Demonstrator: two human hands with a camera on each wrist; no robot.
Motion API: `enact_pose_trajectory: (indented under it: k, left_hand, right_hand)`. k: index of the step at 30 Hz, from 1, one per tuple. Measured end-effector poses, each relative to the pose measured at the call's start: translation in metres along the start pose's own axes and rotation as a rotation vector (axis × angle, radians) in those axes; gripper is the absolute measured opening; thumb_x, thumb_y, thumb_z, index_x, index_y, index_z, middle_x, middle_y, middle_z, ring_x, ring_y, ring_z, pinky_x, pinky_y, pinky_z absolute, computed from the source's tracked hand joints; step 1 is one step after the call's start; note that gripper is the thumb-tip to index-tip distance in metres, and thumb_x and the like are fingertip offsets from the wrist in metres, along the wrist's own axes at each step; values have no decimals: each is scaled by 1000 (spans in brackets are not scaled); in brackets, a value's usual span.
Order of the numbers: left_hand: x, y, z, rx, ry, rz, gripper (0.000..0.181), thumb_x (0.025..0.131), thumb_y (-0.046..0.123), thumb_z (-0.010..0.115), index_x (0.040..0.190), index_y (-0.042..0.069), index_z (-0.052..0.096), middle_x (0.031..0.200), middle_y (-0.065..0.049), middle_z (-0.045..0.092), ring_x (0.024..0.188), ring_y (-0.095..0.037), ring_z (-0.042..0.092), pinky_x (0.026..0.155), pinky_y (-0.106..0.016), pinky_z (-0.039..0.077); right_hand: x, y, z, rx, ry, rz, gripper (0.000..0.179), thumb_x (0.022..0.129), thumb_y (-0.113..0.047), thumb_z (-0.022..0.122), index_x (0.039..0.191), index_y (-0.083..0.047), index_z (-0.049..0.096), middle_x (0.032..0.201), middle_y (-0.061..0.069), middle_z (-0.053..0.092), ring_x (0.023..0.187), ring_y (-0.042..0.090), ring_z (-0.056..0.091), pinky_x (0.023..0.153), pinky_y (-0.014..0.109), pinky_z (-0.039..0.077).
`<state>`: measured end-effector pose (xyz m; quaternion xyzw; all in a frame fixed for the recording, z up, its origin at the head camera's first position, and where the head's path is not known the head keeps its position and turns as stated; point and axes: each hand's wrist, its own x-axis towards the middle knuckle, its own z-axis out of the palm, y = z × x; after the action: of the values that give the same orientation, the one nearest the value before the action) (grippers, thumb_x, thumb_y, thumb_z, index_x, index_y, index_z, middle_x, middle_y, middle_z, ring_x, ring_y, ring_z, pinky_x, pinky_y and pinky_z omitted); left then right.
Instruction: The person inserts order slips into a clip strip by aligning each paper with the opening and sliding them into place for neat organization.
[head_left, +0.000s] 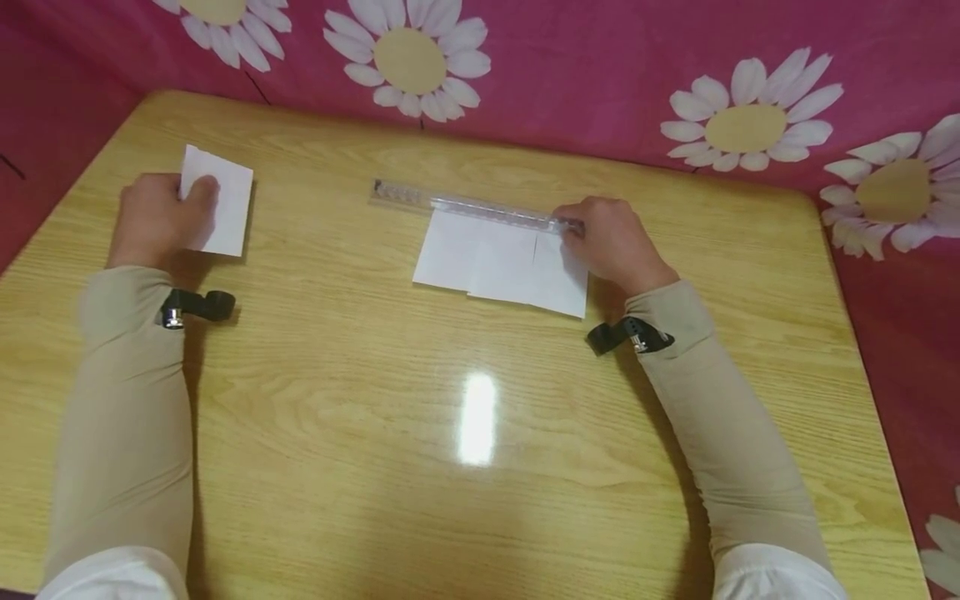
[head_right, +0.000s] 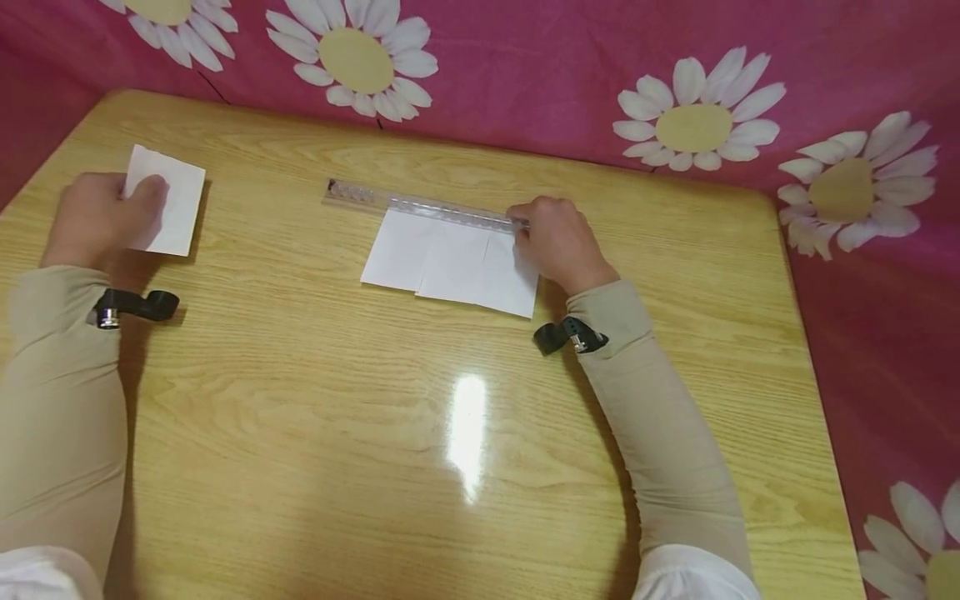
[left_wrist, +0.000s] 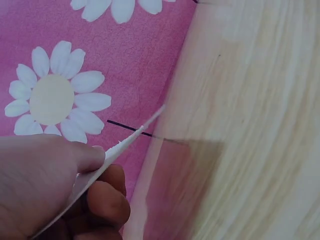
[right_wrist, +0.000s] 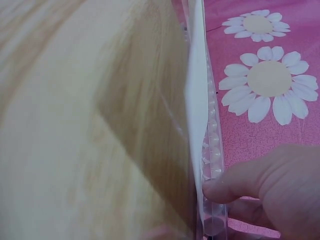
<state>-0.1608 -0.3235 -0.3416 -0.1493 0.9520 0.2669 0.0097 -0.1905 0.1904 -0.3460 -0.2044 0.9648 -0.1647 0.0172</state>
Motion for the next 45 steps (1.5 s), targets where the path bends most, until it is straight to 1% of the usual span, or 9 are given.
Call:
enact_pose_trajectory:
  k: [5,9,17,22,30,33,37,41,45]
  left_hand:
    - [3,3,6,6,28,93,65,105,45,36,117,-11,66,111,-39,63,92,-43,57,65,-33,38]
    - [3,8,8,13,18,111,64,106,44,33,113,-12,64,110,-40,62,93,-46,55,68,-37,38]
    - [3,13,10,8,-8,80,64,106,46,31,106,-9,63,110,-38,62,94,-43,55,66,-38,38]
    - [3,16,13,3,-11,89,64,106,45,30,108,-10,63,113,-39,61,97,-45,55,70,-41,39]
    - [0,22,15,2,-43,64,68,106,47,26,110,-11,62,117,-39,60,101,-44,54,74,-41,39]
    - [-1,24,15,-10,-60,51,70,106,49,24,113,-10,62,120,-37,60,104,-43,53,77,-41,39]
    - [-2,26,16,-22,-76,43,73,106,50,23,121,-10,61,123,-35,59,107,-42,52,80,-42,38]
    - [-2,29,18,-13,-82,50,72,106,50,22,122,-9,60,124,-36,59,109,-44,52,84,-46,39]
    - [-2,31,19,-15,-104,47,73,106,51,21,125,-9,59,125,-35,58,110,-44,52,89,-51,41]
  right_hand:
    - [0,0,1,-8,4,6,37,95,-4,56,128,-4,72,108,22,74,87,30,59,84,48,51]
    - [0,0,1,-10,7,8,37,95,-4,55,128,-4,72,108,21,74,87,29,58,83,47,51]
    - [0,0,0,-12,7,-1,36,96,-5,55,128,-3,71,113,22,74,88,30,59,85,48,52]
    - [0,1,1,-9,9,-5,35,96,-6,56,128,-3,72,113,23,74,89,31,60,85,49,52]
    - [1,0,2,-8,9,3,35,96,-6,57,128,-4,72,110,22,74,88,31,60,85,49,53]
    - [0,0,1,-6,6,11,35,97,-6,57,128,-4,72,110,22,74,89,30,60,85,48,52]
    - [0,-1,2,-5,6,11,34,97,-6,56,127,-5,72,111,22,74,88,30,59,85,48,52]
    - [0,0,2,-5,7,8,34,97,-6,56,127,-4,72,112,22,74,89,30,60,85,49,52]
    - [0,0,2,-5,6,12,33,98,-7,57,127,-4,72,113,22,74,90,31,61,86,49,52]
